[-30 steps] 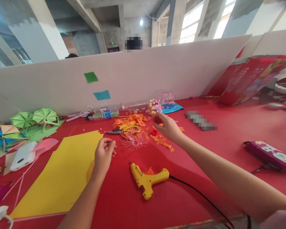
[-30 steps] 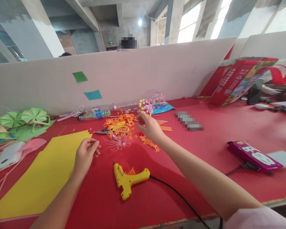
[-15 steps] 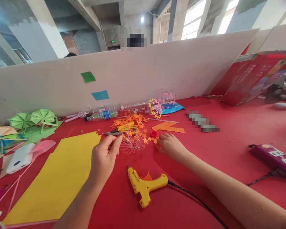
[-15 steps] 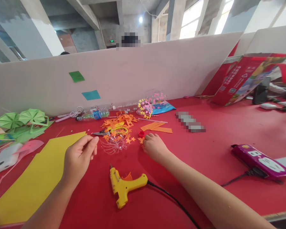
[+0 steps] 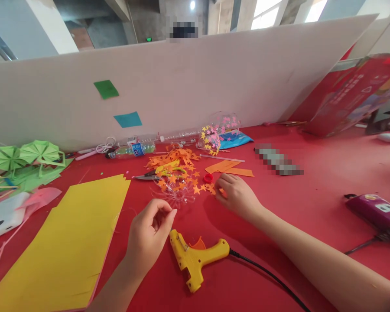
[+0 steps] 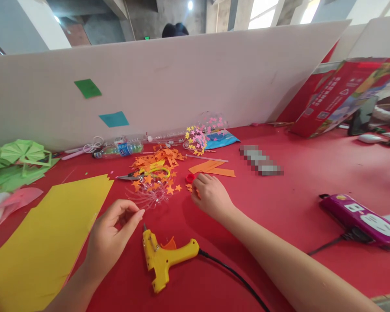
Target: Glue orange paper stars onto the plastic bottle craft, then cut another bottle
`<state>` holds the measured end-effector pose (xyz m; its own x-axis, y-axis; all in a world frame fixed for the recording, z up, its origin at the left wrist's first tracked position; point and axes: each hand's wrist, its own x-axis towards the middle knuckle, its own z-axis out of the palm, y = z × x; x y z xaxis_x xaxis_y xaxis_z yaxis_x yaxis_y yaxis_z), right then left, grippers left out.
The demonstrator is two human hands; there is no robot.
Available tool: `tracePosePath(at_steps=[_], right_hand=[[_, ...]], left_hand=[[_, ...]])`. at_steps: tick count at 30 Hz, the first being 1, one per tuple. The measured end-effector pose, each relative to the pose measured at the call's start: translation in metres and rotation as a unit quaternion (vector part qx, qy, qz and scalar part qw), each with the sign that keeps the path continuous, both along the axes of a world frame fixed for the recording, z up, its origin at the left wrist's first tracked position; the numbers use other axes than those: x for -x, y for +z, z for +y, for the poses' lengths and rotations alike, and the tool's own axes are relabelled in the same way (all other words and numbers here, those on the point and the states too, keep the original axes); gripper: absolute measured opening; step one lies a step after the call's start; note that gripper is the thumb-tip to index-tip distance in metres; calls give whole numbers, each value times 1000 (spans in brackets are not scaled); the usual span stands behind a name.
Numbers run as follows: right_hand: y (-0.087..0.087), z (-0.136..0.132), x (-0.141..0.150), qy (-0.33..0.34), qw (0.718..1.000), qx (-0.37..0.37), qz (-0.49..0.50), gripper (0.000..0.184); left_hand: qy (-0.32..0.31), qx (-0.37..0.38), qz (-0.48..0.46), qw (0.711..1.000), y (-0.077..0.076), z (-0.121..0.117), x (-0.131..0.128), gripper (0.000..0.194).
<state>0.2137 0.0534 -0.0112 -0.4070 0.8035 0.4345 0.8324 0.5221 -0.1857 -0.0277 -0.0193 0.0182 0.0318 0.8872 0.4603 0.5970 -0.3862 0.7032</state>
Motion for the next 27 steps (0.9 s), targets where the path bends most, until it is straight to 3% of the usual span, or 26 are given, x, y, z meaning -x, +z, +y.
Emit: tracePosePath(at_steps=[3,5,8,12,14,16,19,21,23,27], right_hand=[[11,-13,2,10,995,-22,97,15],[21,-26,7,73,968,-22,239,13],[32,-45,18,139,931,54,332,14],[32,-58,29,151,881,198,402,10],[29,-61,32,152,870,235,406,9],[26,-62,34,160,887,197,385,10],[23,-63,35,186,935,27,302,11],[21,-64,34,207,950,-86,218,11],[21,-65,33,222,951,-155,147,11],[23,-66,32,240,943,-218,76,12]], left_hand=[[-15,-25,27,999,0,-4,-1,15],[-33,-31,37,998,0,-7,-2,17],[-77,-19,56,995,2,-12,-5,17],[-139,-20,92,986,3,-16,-12,26],[-150,0,72,986,4,-16,-15,35],[-153,65,15,986,4,-16,-17,41],[-168,217,-110,955,6,-17,-20,34],[-175,286,-176,925,7,-18,-22,32],[-173,311,-213,910,8,-18,-25,33],[-170,325,-255,895,12,-19,-27,28]])
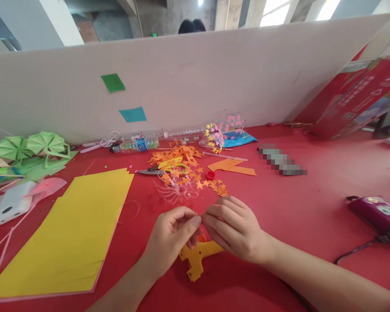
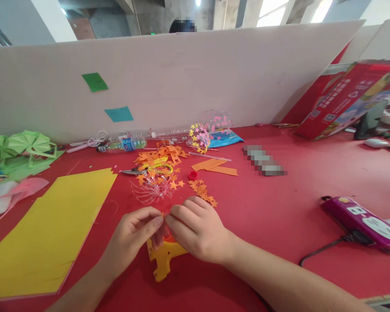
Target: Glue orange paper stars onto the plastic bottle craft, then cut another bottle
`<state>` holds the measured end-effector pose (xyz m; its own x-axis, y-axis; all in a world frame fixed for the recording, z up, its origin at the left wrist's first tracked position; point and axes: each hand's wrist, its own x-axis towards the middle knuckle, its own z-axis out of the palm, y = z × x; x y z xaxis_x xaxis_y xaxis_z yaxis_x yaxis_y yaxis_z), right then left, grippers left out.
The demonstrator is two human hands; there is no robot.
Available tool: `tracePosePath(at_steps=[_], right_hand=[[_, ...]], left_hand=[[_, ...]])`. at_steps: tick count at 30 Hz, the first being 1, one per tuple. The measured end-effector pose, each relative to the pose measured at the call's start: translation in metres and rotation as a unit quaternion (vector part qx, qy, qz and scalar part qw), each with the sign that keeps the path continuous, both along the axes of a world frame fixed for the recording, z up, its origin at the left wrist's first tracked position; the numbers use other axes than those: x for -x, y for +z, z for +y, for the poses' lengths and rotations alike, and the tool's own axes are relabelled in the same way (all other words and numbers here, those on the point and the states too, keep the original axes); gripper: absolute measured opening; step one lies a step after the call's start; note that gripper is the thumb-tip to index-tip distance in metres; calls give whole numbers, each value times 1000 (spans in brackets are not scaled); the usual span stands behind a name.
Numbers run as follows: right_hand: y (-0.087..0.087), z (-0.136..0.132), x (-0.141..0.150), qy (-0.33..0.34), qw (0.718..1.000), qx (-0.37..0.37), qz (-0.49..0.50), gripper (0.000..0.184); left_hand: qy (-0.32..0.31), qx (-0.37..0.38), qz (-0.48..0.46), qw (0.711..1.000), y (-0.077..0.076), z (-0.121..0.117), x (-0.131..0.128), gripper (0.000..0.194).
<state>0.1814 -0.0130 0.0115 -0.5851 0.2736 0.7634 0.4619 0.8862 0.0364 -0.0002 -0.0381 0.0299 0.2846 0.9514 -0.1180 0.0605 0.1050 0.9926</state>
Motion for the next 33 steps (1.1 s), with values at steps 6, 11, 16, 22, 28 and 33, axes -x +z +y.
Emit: tracePosePath(at_steps=[6,11,16,22,28,33], right_hand=[[3,-4,3,11,989,124,80,12],[7,-4,7,35,912,369,175,7],[10,-5,10,52,863,470,178,14],[16,-7,3,56,875,475,68,12],[15,-10,1,2,884,388,-263,28],[9,-15,9,1,887,337,-316,18]], left_hand=[[5,13,6,1000,2,0,1,20],[3,3,40,999,-3,0,2,17],[-2,-4,42,999,-5,-1,2,17],[37,-62,19,997,-3,3,13,16],[150,-172,20,973,1,14,32,20],[155,-199,65,965,1,16,33,20]])
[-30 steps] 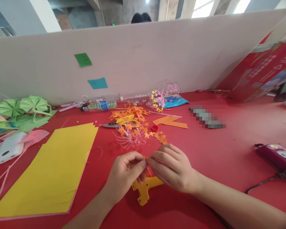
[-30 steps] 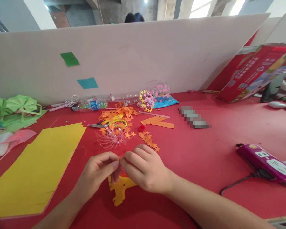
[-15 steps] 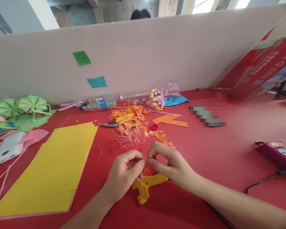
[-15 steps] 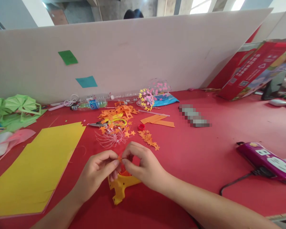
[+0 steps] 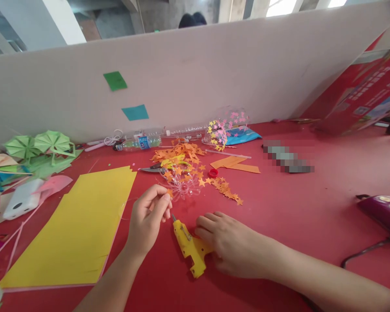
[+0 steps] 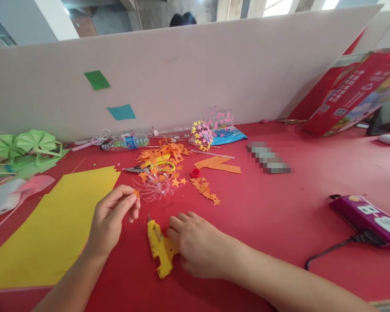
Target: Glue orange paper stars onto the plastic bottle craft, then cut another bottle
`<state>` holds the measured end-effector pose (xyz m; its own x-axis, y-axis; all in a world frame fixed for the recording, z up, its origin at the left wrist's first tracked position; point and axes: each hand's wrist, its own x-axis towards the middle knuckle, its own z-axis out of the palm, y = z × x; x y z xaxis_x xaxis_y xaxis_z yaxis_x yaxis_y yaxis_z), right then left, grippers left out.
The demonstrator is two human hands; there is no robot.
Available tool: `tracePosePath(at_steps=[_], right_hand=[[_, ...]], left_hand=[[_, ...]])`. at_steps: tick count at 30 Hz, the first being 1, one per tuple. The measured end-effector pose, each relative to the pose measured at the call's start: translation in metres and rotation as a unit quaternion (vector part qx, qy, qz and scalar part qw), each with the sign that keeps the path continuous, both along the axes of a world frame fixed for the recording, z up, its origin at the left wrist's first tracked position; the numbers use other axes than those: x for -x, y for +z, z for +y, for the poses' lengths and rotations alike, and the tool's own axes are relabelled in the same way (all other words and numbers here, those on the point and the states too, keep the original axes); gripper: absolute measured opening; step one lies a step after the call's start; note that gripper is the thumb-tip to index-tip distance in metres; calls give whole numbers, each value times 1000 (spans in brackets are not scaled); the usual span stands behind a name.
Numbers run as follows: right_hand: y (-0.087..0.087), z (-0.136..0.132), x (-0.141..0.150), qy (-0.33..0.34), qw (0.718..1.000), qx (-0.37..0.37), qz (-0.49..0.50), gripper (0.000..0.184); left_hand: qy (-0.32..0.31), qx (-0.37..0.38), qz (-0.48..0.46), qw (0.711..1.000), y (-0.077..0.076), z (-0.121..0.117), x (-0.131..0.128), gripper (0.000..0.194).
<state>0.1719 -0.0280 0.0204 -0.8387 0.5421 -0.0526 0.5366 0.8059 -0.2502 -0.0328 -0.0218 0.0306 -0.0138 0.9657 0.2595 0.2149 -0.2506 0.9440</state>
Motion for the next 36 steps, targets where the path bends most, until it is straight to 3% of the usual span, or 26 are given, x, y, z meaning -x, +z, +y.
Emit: tracePosePath(at_steps=[4,8,10,12,16,21,25,28,30,36], right_hand=[[6,-2,-3,-7,997,40,61,28],[9,1,-9,-52,966,31,253,20],[7,4,-10,-90,932,9,352,17],[3,7,-9,-121,904,4,409,19],[0,7,-2,-186,871,96,445,15],[-5,4,3,-246,812,226,478,13],[-10,1,5,-259,784,247,507,14],[-8,1,4,-258,786,218,517,14],[-6,1,1,-245,805,183,508,13],[1,5,-10,-157,884,44,438,14]], left_hand=[[36,-41,0,999,1,2,7,17],[83,-58,-49,994,1,3,11,15],[48,-23,-43,998,0,0,5,16],[-29,32,-17,999,-2,-5,-7,17],[-156,108,6,982,-4,-17,-29,17],[-161,117,6,980,-2,-20,-36,17],[-157,128,-19,979,-3,-19,-37,14],[-162,148,-43,975,-5,-17,-36,15],[-145,138,-46,979,-5,-16,-32,16],[9,46,-3,999,-1,-3,-11,18]])
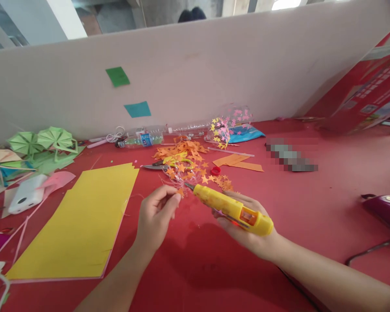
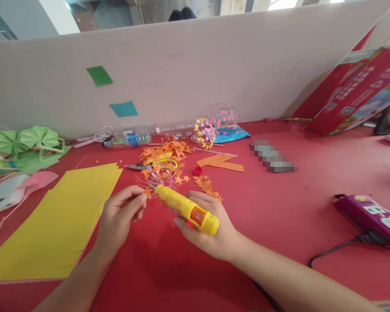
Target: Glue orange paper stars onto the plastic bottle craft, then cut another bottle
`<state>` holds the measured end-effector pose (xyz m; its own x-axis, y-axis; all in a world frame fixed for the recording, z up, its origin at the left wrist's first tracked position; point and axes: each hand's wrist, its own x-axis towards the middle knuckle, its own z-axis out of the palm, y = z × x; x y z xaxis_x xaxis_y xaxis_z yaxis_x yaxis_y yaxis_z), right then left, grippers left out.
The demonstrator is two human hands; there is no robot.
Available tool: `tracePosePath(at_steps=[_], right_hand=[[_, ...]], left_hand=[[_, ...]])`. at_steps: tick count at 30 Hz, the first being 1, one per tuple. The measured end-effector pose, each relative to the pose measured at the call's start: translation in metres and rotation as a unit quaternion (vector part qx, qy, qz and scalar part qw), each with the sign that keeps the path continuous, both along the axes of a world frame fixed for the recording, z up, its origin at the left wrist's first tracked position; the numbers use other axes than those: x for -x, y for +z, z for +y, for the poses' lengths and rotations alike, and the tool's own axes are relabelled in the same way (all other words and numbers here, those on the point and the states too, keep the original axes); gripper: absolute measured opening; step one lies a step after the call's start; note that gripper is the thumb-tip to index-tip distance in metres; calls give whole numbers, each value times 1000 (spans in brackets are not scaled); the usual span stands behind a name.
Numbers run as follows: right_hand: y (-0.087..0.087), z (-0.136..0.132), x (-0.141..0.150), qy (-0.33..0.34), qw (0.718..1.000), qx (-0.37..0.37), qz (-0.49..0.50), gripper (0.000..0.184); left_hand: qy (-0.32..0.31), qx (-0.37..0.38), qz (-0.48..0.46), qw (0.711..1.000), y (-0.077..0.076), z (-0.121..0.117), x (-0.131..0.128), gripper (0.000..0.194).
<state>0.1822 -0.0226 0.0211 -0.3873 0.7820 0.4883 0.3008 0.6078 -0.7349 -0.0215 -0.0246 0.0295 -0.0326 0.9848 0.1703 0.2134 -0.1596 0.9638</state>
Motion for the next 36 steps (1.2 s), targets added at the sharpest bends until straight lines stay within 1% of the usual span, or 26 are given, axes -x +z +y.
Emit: tracePosePath(at_steps=[2,3,6,10,15,26,31,36], right_hand=[[1,1,0,10,999,-31,-23,17],[1,1,0,15,999,-34,-28,18],[2,0,3,20,999,1,-26,17],[1,-2,3,19,999,45,-23,10],[2,-3,2,14,997,76,-25,13],[0,-1,3,18,994,108,-18,17],[1,-1,3,15,991,130,-14,21],[3,0,4,13,991,134,-14,19]], left_hand=[[29,-17,23,999,1,3,3,17],[35,-25,33,999,1,4,3,17],[34,-36,59,997,0,4,2,18],[26,-34,70,997,-1,3,0,18],[30,-30,69,997,0,2,1,18],[35,-25,57,997,-2,2,1,17],[36,-28,56,997,0,2,0,16],[37,-26,60,997,1,1,0,15]])
